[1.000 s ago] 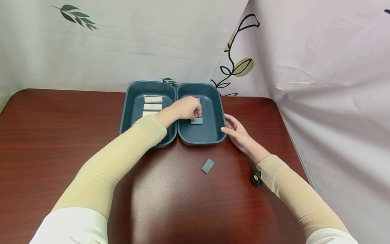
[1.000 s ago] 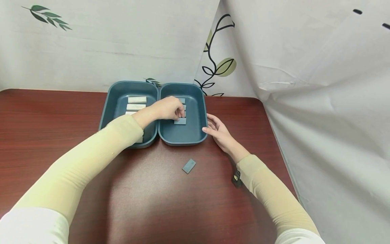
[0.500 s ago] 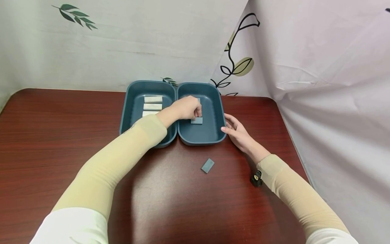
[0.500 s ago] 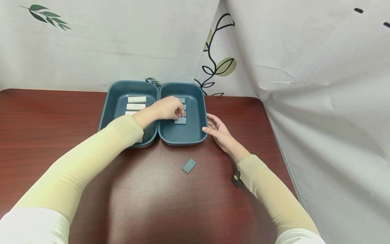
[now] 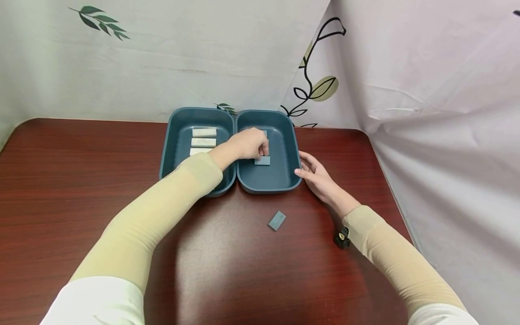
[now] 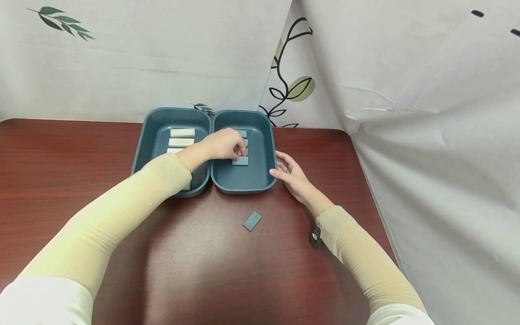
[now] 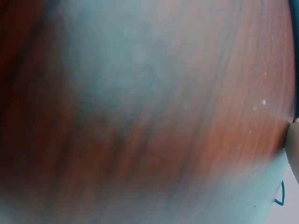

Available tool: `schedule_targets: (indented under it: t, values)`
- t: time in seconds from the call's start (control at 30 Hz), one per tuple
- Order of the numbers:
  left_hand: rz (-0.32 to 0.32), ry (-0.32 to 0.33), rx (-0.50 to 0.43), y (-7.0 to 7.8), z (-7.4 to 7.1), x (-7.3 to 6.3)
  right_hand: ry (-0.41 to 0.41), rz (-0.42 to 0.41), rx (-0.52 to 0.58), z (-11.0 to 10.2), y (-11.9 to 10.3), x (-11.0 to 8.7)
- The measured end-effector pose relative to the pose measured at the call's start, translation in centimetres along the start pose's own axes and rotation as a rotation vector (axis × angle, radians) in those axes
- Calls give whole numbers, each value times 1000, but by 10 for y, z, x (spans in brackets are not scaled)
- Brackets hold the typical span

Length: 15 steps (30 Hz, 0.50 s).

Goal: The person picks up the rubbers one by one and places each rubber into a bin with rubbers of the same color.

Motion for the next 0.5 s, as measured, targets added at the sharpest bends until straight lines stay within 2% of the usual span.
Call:
schedule_targets:
  t: [0.5]
  values:
    - [-22,10,16,0,2,-2,-2,9,-6,0,-1,-1]
Point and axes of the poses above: each hand's wrist, its own x-axis towards the middle knuckle, its own z-axis out of the palm, y = z × x, the point moved 4 cm from there along x, towards the middle knuckle, and after that the axes turned 8 degrees about y, right-handed, at the moved point
